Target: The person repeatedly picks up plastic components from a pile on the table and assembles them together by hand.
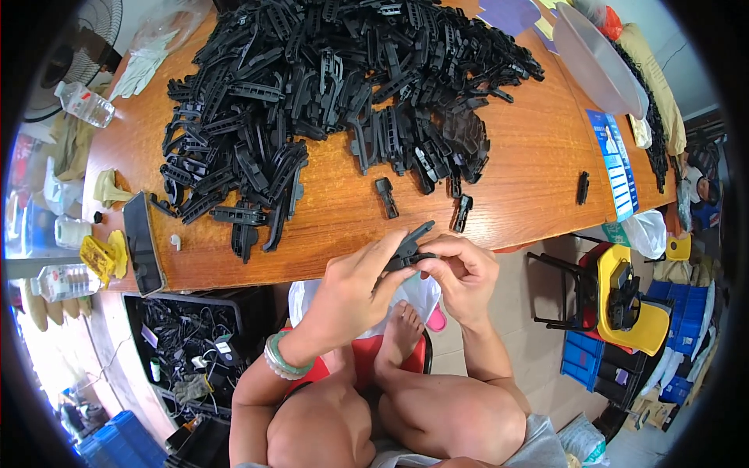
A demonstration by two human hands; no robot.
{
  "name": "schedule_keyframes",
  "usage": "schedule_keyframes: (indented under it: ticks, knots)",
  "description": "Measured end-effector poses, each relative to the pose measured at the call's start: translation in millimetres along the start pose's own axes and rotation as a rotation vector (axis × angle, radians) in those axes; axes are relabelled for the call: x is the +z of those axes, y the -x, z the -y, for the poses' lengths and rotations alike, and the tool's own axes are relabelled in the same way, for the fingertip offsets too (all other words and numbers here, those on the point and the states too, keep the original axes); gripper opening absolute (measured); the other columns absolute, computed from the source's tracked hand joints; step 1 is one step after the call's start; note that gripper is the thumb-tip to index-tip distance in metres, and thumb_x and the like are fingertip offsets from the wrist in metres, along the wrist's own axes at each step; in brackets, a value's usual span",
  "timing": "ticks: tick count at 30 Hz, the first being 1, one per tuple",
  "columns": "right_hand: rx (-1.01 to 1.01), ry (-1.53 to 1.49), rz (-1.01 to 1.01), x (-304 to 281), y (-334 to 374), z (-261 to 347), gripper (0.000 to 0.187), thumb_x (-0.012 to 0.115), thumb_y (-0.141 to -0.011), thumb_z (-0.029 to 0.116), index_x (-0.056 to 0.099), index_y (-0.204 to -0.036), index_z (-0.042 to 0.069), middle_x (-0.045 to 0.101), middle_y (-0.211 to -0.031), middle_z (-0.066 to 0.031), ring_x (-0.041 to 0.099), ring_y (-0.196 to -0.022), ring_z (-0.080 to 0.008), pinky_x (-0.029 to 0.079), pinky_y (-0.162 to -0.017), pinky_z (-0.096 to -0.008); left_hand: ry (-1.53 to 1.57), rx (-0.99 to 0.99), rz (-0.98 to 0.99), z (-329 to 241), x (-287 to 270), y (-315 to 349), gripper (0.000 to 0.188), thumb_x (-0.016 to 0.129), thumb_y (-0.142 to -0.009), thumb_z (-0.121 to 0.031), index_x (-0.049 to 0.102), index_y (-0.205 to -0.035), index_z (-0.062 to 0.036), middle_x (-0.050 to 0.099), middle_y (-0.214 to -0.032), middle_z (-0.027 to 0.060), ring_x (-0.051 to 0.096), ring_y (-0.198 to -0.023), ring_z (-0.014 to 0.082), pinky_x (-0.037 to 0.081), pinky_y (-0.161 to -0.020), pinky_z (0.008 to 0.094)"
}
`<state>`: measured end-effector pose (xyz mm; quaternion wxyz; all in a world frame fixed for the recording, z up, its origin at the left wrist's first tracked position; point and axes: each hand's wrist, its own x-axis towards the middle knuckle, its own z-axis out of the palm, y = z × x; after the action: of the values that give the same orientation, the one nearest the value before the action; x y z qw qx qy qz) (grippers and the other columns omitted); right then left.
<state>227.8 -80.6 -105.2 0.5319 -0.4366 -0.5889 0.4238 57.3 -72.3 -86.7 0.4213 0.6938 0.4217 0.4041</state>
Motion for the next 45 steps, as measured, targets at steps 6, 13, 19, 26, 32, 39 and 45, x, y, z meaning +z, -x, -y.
schedule_keyframes:
  ticks: [6,13,19,26,32,39,45]
  knots:
    - [-0.1,0.057,0.0,-1,-4,-3,0.022,0.072,-0.074,0.0,0.063,-0.093,-0.006,0.064,-0.085,-0.0132,0.062,-0.074,-0.0172,0.049,-0.063,-0.0257,-0.105,0.059,0.012,6,-2,2,0.038,0.067,-0.08,-0.008,0.053,-0.115,0.0011,0.061,-0.083,0.0194,0.061,-0.07,0.035,0.048,-0.059,0.0385]
    - [-0.17,0.311,0.149,-12,-11,7,0.046,0.077,-0.068,0.019,0.06,-0.105,-0.003,0.062,-0.088,-0.0121,0.06,-0.071,-0.0192,0.048,-0.064,-0.0273,-0.051,0.092,0.087,3,-7,2,0.037,0.068,-0.08,-0.009,0.055,-0.112,0.0037,0.062,-0.083,0.0197,0.061,-0.068,0.0345,0.048,-0.058,0.0377]
    - [-0.16,0.315,0.118,-11,-9,8,0.041,0.077,-0.069,0.016,0.061,-0.101,-0.004,0.062,-0.084,-0.0118,0.059,-0.071,-0.0191,0.047,-0.063,-0.0284,-0.004,0.085,0.063,3,-4,6,0.038,0.069,-0.079,-0.009,0.056,-0.111,0.0038,0.062,-0.08,0.0191,0.061,-0.065,0.0339,0.048,-0.056,0.0359]
    - [-0.105,0.241,0.159,-13,-10,-2,0.03,0.073,-0.069,0.001,0.062,-0.097,-0.003,0.063,-0.086,-0.012,0.059,-0.073,-0.0184,0.047,-0.063,-0.0281,-0.166,0.19,0.054,10,-3,4,0.036,0.069,-0.079,-0.01,0.055,-0.109,0.0043,0.06,-0.077,0.0191,0.06,-0.064,0.0349,0.048,-0.054,0.0374]
    - [-0.073,0.298,0.102,-16,-7,2,0.025,0.075,-0.068,0.002,0.064,-0.089,-0.003,0.065,-0.079,-0.0101,0.06,-0.068,-0.0171,0.046,-0.06,-0.0256,-0.043,0.141,0.074,4,-1,-1,0.034,0.068,-0.08,-0.014,0.056,-0.11,-0.0005,0.06,-0.078,0.018,0.06,-0.067,0.0353,0.049,-0.058,0.0379]
    - [0.076,0.182,0.472,-20,-15,-1,0.016,0.07,-0.073,0.002,0.065,-0.088,-0.001,0.065,-0.076,-0.0092,0.059,-0.063,-0.0186,0.045,-0.055,-0.0277,-0.138,-0.007,-0.011,13,-34,-30,0.013,0.06,-0.084,-0.009,0.063,-0.09,0.0015,0.061,-0.079,0.0182,0.061,-0.072,0.0356,0.049,-0.065,0.038]
    - [-0.289,0.784,0.103,17,-44,-14,0.021,0.069,-0.078,0.015,0.06,-0.093,0.003,0.053,-0.081,-0.0094,0.057,-0.071,-0.0253,0.045,-0.053,-0.0329,-0.747,0.252,-0.166,60,-37,-93,0.023,0.053,-0.078,0.006,0.062,-0.099,0.003,0.058,-0.09,0.0153,0.062,-0.069,0.0294,0.05,-0.062,0.0359]
